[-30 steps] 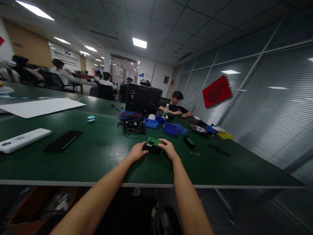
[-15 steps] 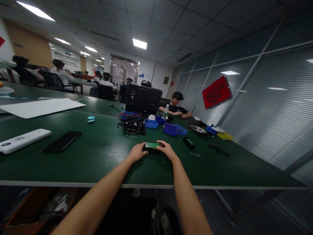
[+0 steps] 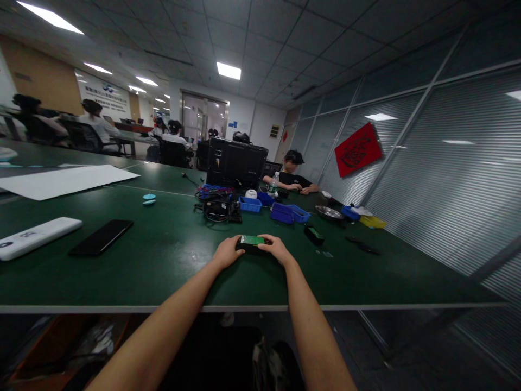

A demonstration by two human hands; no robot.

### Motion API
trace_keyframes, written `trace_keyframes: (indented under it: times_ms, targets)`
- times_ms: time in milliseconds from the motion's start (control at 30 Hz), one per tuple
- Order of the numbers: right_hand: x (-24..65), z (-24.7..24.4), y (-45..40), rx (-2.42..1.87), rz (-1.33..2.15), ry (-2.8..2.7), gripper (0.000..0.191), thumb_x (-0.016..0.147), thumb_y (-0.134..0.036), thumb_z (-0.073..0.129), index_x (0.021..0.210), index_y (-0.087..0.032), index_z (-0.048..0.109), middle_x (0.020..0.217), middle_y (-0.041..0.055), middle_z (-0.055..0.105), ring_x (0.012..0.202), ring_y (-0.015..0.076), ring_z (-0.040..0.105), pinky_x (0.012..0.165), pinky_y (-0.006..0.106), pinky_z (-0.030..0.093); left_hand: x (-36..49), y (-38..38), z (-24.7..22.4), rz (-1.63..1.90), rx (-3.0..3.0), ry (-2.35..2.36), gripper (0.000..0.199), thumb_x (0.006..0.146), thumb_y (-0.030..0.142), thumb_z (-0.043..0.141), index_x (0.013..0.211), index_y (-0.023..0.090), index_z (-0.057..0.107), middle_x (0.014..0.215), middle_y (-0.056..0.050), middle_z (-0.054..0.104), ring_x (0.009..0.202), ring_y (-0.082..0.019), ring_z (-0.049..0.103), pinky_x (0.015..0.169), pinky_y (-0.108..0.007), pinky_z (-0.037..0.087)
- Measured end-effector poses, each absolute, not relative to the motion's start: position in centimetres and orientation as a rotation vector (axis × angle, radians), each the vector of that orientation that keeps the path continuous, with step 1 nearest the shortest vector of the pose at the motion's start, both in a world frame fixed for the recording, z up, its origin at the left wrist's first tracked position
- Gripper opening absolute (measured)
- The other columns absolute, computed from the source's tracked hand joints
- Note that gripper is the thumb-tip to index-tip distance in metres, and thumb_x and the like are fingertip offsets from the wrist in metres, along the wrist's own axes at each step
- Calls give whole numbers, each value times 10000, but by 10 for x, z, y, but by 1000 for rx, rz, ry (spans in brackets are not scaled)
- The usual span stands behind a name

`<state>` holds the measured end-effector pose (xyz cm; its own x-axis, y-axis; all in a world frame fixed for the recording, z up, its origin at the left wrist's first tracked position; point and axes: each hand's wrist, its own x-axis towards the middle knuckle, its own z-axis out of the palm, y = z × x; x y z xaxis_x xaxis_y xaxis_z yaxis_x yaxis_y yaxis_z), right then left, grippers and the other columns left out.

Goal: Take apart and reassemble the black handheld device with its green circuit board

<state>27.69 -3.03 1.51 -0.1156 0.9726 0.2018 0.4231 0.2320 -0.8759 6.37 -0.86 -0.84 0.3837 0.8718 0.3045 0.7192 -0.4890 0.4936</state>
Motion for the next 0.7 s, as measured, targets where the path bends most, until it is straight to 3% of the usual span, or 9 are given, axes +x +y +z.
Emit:
trace_keyframes:
  times_ms: [267,567,700]
  targets:
    - [279,17,-34,-1330,964,-1622,458,613,-339,686,1040,-187,619,930,53,628,769,174,576,593,262,463,63,-14,0,726,2339,1395,536,729,338,572,1233,204,449,1178,-64,559,1068,-217,498,920,-305,355]
    - [282,13,-31,-1354,891,-1715,628,615,-331,697,1203,-211,512,1104,65,579,928,182,553,795,305,433,64,-11,-5,757,2362,1400,546,732,325,568,1242,181,435,1176,-76,561,1066,-212,502,915,-297,361]
    - [276,8,-25,-1435,727,-1815,508,580,-327,710,1055,-184,602,967,42,619,884,195,562,784,310,429,64,-10,-5,756,2326,1426,530,738,261,556,1248,198,427,1204,-62,547,1095,-197,489,949,-294,336]
